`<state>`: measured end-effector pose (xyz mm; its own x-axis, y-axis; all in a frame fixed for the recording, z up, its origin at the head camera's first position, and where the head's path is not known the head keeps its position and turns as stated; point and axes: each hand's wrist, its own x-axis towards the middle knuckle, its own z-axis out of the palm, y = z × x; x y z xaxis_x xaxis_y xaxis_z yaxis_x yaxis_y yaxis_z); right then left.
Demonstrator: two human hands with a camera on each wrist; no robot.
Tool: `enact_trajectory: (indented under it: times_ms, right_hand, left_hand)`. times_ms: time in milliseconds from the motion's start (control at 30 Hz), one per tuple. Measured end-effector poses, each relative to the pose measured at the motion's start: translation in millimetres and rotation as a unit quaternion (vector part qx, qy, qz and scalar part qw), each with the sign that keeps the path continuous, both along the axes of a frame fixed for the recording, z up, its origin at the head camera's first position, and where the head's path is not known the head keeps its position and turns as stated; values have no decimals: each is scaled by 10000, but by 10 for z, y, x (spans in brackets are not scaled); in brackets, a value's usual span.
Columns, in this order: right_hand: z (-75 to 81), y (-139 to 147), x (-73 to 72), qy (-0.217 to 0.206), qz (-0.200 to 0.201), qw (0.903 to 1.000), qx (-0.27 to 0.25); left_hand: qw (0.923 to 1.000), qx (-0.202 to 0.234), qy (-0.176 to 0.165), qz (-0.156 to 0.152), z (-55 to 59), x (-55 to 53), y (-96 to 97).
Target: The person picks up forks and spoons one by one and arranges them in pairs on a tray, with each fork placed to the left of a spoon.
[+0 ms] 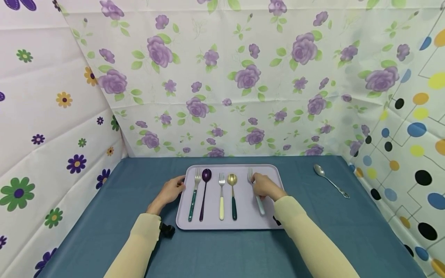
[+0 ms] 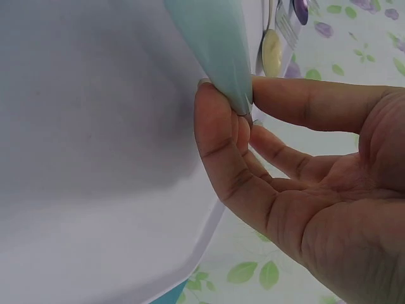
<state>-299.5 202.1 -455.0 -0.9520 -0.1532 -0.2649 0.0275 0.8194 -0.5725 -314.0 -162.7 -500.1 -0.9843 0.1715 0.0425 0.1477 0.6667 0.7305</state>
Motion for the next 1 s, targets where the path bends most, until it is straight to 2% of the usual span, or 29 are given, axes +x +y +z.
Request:
enact_trajectory:
  times_ms: [500,1000]
  right_hand:
    - [-30,-92,-10,-17,29,9998,175]
    - [-77,-107,-39,-117,-8,9999,98]
  left_hand:
    - [10000,-5,-14,46,-9,-4,-4]
    - [10000,27,-6,2,-6,-7,-3]
